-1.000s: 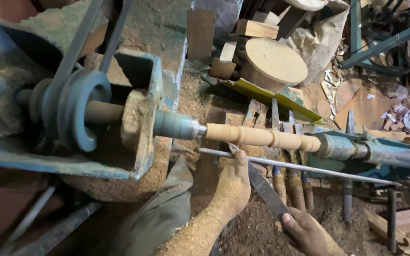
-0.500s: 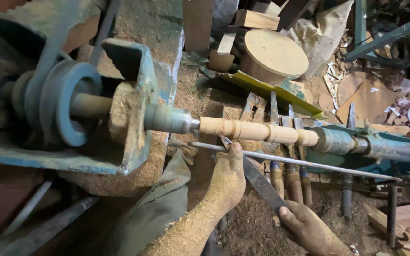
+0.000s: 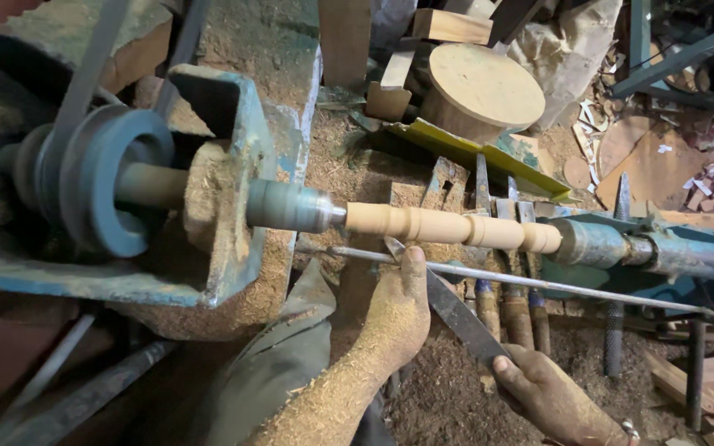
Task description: The person uses a woodworking lathe and a handheld chisel to shape a rotating piece of wood, applying localized pressure to create decorative grooves and curves.
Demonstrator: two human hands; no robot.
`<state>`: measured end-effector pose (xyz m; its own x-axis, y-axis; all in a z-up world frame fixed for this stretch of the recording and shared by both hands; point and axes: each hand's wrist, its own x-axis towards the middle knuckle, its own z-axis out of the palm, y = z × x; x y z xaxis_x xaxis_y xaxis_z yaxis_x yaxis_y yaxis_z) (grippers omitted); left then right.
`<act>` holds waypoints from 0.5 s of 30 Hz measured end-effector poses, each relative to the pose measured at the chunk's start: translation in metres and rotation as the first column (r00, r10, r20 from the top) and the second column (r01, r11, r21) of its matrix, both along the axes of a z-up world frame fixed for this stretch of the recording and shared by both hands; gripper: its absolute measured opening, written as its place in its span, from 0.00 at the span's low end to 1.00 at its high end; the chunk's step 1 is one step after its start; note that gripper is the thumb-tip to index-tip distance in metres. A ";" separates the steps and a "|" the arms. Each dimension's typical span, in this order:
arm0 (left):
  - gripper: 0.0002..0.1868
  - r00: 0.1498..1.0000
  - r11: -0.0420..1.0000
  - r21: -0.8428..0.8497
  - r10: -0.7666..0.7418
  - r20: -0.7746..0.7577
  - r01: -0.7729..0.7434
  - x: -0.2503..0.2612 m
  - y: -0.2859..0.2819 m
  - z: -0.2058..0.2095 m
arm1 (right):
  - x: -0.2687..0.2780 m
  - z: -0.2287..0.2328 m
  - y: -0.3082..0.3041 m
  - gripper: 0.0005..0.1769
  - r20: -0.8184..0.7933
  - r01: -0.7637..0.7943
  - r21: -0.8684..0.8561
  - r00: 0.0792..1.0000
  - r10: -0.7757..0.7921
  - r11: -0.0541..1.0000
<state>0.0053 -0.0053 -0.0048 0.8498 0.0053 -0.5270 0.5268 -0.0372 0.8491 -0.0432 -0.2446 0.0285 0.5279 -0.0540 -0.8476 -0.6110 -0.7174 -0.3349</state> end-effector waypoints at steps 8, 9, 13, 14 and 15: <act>0.46 1.000 0.999 0.035 0.003 -0.014 -0.002 -0.002 -0.002 0.001 | 0.008 0.005 -0.009 0.29 0.074 -0.202 -0.004 0.977 0.201 0.979; 0.46 0.999 0.997 0.081 0.014 -0.038 -0.011 -0.001 -0.002 0.003 | 0.008 0.006 -0.009 0.27 0.027 -0.187 -0.026 0.982 0.188 0.982; 0.45 1.000 0.999 0.047 -0.006 -0.003 0.006 -0.003 -0.002 0.004 | 0.008 0.002 -0.012 0.26 -0.066 -0.150 -0.076 0.987 0.145 0.986; 0.45 1.000 0.999 0.054 -0.010 0.002 0.010 -0.002 0.000 0.002 | 0.007 -0.002 -0.014 0.26 -0.064 -0.143 -0.077 0.988 0.138 0.987; 0.45 1.000 0.998 0.061 -0.014 0.008 0.013 -0.001 0.001 0.000 | 0.005 -0.006 -0.015 0.26 0.086 -0.208 0.045 0.975 0.204 0.977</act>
<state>0.0047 -0.0045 -0.0047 0.8544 0.0257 -0.5189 0.5188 -0.0956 0.8495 -0.0380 -0.2600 0.0226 0.5893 0.1071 -0.8008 -0.4215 -0.8049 -0.4178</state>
